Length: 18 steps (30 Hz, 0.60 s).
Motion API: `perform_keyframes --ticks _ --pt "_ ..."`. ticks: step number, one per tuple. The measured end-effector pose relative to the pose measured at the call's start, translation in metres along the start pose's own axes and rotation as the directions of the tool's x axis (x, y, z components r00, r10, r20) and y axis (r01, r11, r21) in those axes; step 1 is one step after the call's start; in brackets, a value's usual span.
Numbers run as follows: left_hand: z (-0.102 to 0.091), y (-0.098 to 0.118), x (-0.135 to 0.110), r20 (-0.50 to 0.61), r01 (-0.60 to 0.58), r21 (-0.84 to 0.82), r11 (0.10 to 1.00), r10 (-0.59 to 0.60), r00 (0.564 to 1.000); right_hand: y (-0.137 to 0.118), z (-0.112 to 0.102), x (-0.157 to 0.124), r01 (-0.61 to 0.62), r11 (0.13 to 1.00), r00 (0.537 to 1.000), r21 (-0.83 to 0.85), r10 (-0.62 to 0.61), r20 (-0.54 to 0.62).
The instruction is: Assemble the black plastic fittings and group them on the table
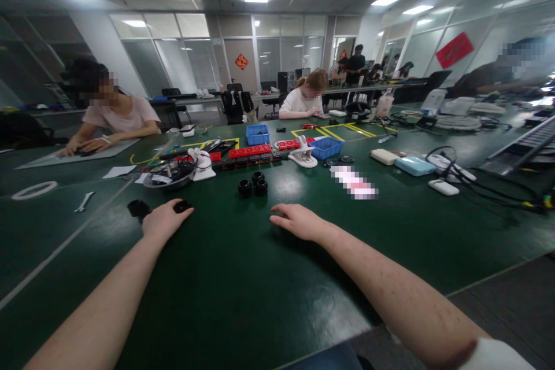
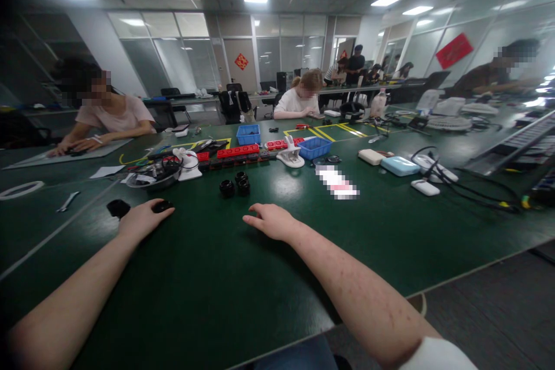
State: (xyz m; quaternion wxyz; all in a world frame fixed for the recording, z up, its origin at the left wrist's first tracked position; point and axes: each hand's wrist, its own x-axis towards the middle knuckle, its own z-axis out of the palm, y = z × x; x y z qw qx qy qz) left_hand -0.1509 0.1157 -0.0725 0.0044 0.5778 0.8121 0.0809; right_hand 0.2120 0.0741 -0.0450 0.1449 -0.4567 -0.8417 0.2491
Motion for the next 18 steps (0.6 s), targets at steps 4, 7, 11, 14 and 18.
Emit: perform_keyframes --ticks 4,7,11,14,18 --pt "0.0014 -0.004 0.002 -0.005 0.021 -0.006 1.0 -0.021 1.0 0.0007 0.0006 0.0 0.004 1.0 1.0 0.0 -0.004 0.0" --pt "0.002 -0.007 0.0036 -0.006 0.034 -0.016 0.999 -0.034 0.999 0.001 0.0013 0.0004 0.007 1.0 1.0 -0.002 -0.007 0.004" --pt "0.001 -0.0078 0.0028 -0.014 0.047 -0.018 0.999 -0.048 0.999 0.0009 0.0019 0.0008 0.01 1.0 1.0 -0.006 -0.01 0.002" --pt "-0.0002 -0.0061 0.0006 -0.013 0.052 -0.014 0.999 -0.053 0.999 0.0008 0.0021 0.0007 0.01 1.0 1.0 -0.007 -0.01 -0.002" --pt "-0.0014 -0.0047 -0.0021 -0.022 0.062 -0.007 0.998 -0.062 0.998 0.0008 0.0021 0.0005 0.008 1.0 1.0 -0.005 -0.008 -0.003"
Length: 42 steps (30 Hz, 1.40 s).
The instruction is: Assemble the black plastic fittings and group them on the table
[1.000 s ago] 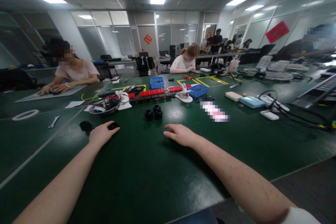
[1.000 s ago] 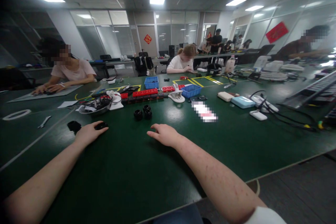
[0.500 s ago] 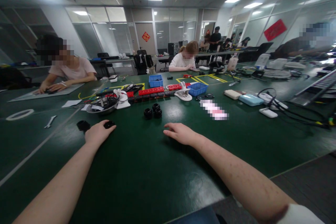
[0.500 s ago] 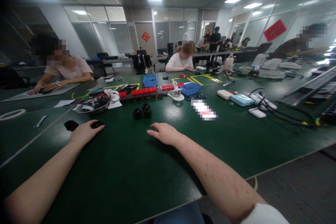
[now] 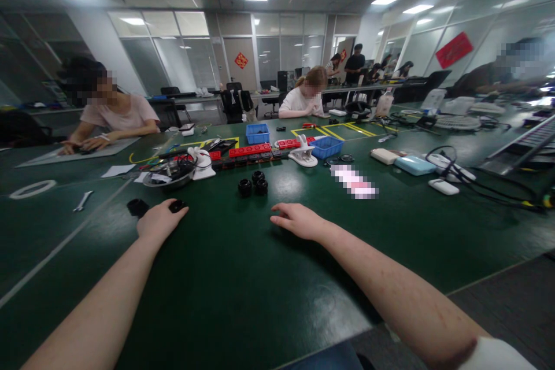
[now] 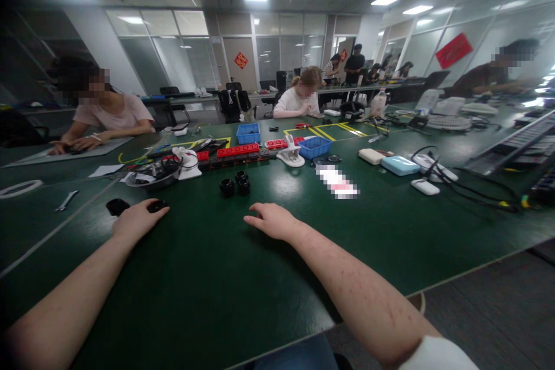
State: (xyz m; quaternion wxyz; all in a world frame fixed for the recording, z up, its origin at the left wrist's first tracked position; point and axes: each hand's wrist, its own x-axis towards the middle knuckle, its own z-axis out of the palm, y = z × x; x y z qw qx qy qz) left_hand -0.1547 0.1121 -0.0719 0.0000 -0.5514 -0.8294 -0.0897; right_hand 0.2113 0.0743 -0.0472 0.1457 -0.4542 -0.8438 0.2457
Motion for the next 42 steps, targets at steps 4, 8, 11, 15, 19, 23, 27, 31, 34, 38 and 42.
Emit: perform_keyframes --ticks 4,8,11,15,19,23,27,31,34,38,42 --pt "-0.002 -0.001 -0.001 -0.007 0.024 0.006 1.0 -0.024 1.0 0.0 0.0 0.0 0.003 1.0 1.0 -0.001 -0.003 0.003" --pt "-0.003 -0.003 -0.001 -0.013 0.038 0.005 0.999 -0.038 0.999 0.001 -0.001 0.0 0.006 1.0 1.0 -0.004 -0.006 0.007" --pt "-0.002 -0.002 -0.002 -0.031 0.036 -0.005 0.999 -0.036 0.999 0.002 -0.001 0.001 0.004 1.0 1.0 -0.008 -0.003 0.009" --pt "-0.004 0.001 -0.01 -0.134 -0.009 -0.038 0.999 0.004 0.991 0.001 -0.002 0.0 -0.004 1.0 1.0 -0.016 0.005 0.013" --pt "-0.012 0.004 -0.02 -0.302 -0.086 -0.084 0.993 0.056 0.951 -0.001 -0.002 -0.001 -0.01 1.0 1.0 -0.025 0.01 0.016" --pt "-0.023 -0.001 -0.021 -0.408 -0.013 -0.191 0.982 -0.067 0.911 -0.001 -0.002 0.0 -0.005 0.999 1.0 -0.037 0.006 0.017" --pt "-0.035 -0.021 -0.012 -0.438 0.137 -0.289 0.947 -0.258 0.861 0.001 -0.001 0.001 0.008 0.999 1.0 -0.047 -0.007 0.018" --pt "-0.046 -0.046 -0.006 -0.392 0.208 -0.324 0.923 -0.331 0.859 0.002 0.0 0.002 0.015 0.999 1.0 -0.049 -0.015 0.014" --pt "-0.049 -0.056 -0.005 -0.393 0.253 -0.349 0.902 -0.386 0.834 0.002 0.001 0.001 0.017 0.999 1.0 -0.048 -0.016 0.014" --pt "-0.046 -0.051 -0.001 -0.377 0.287 -0.352 0.891 -0.416 0.827 0.001 0.0 0.001 0.015 0.999 1.0 -0.051 -0.014 0.012" --pt "-0.046 -0.046 0.004 -0.355 0.25 -0.272 0.929 -0.339 0.872 0.002 0.0 0.001 0.013 0.998 1.0 -0.056 -0.012 0.012"
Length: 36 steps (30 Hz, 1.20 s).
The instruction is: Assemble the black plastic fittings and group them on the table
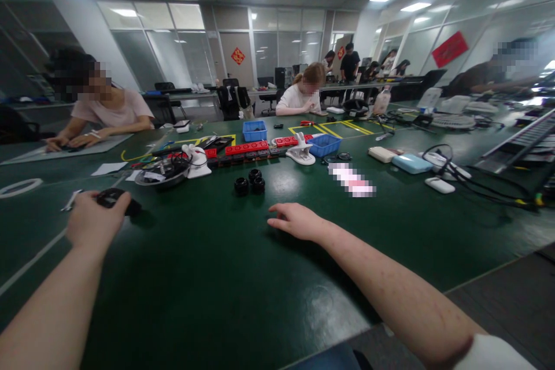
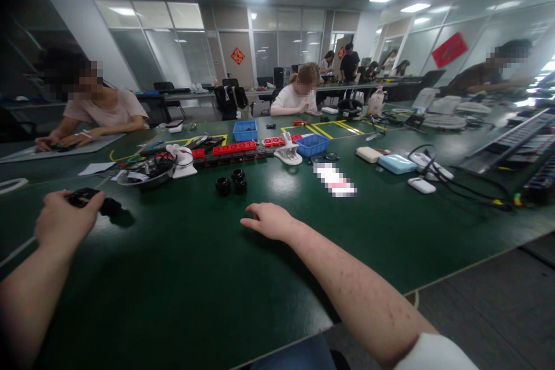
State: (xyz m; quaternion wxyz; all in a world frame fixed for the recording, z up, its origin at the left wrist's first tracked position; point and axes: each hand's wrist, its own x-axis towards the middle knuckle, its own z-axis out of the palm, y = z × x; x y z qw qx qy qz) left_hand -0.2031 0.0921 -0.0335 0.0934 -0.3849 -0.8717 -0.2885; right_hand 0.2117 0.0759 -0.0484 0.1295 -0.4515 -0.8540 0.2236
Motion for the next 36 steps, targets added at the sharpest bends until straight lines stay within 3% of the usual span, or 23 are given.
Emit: perform_keyframes --ticks 5,15,22,29,36 --pt "0.006 -0.005 0.005 0.081 -0.141 0.1 0.985 0.133 0.988 0.003 0.002 0.002 0.011 1.0 1.0 -0.003 -0.011 -0.001" --pt "0.03 -0.008 0.01 0.289 -0.31 0.203 0.929 0.246 0.925 0.004 0.002 0.003 0.037 0.999 0.999 -0.017 -0.037 0.01" --pt "0.025 -0.006 0.014 0.146 -0.221 0.287 0.932 0.186 0.972 0.004 0.002 0.003 0.047 0.998 0.999 -0.033 -0.047 0.011" --pt "0.029 0.003 0.038 0.35 -0.241 0.354 0.904 0.111 0.93 0.006 0.002 0.003 0.054 0.998 0.998 -0.042 -0.053 0.022" --pt "0.041 0.001 0.054 0.335 -0.17 0.391 0.904 0.033 0.942 0.007 0.002 0.004 0.042 0.998 0.999 -0.036 -0.041 0.028"
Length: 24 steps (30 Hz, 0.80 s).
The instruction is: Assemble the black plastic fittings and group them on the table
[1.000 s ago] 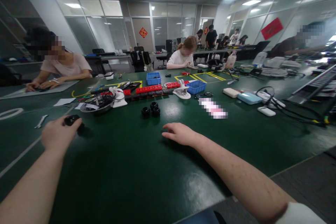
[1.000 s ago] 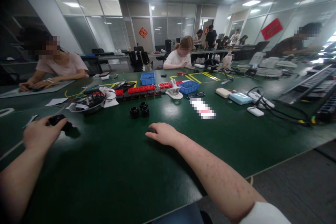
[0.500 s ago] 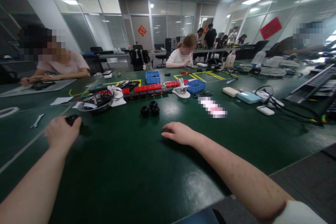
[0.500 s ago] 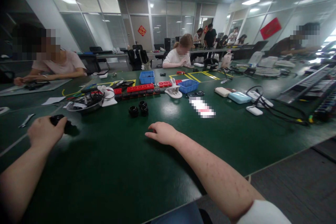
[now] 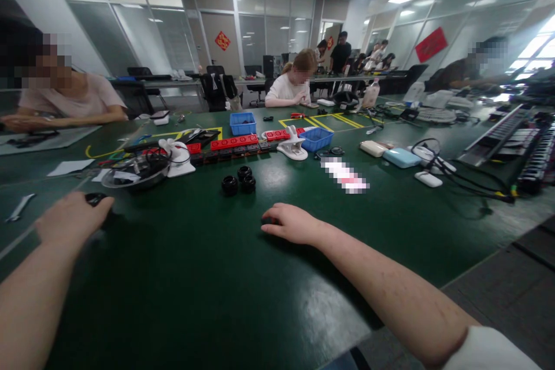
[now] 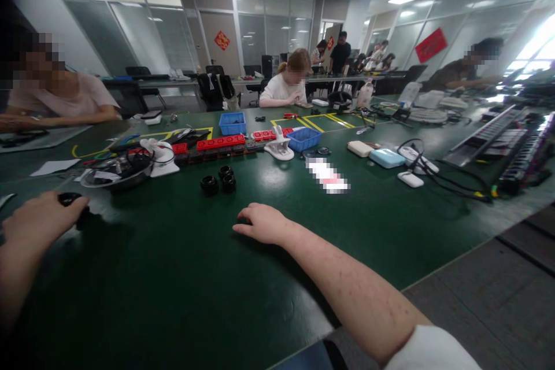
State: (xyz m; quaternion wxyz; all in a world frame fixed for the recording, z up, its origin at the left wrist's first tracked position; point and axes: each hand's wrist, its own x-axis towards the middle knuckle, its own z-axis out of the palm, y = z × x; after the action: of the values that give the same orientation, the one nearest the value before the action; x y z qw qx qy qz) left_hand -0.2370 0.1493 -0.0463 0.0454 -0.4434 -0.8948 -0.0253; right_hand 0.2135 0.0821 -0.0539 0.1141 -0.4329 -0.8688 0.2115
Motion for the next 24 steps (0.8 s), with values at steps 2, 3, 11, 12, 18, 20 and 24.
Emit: perform_keyframes --ticks 2,3,11,12,18,20,24 --pt "0.004 -0.003 0.006 0.033 -0.002 -0.027 1.0 0.003 0.999 0.0 0.0 0.001 -0.003 1.0 1.0 0.001 0.003 0.001" --pt "0.006 -0.004 0.008 0.053 -0.004 -0.044 0.999 0.006 0.999 -0.001 0.0 0.001 -0.005 1.0 1.0 0.003 0.005 0.002" --pt "0.016 -0.004 -0.003 -0.007 -0.001 -0.157 0.988 0.0 1.0 0.001 0.004 0.005 -0.034 0.998 0.998 0.052 0.037 -0.05" --pt "0.016 -0.003 -0.004 -0.012 -0.005 -0.175 0.985 0.003 1.0 0.001 0.004 0.005 -0.055 0.997 0.995 0.06 0.059 -0.077" --pt "0.021 0.0 -0.009 -0.181 0.0 -0.254 0.967 -0.048 0.982 -0.016 -0.021 0.029 -0.166 0.985 0.951 0.053 0.174 -0.256" --pt "0.023 0.001 -0.014 -0.35 -0.042 -0.341 0.939 -0.086 0.933 -0.022 -0.035 0.051 -0.175 0.984 0.943 0.02 0.173 -0.283" --pt "0.015 0.006 -0.029 -0.574 -0.238 -0.471 0.85 -0.09 0.814 -0.022 -0.054 0.107 -0.252 0.966 0.92 -0.054 0.222 -0.323"
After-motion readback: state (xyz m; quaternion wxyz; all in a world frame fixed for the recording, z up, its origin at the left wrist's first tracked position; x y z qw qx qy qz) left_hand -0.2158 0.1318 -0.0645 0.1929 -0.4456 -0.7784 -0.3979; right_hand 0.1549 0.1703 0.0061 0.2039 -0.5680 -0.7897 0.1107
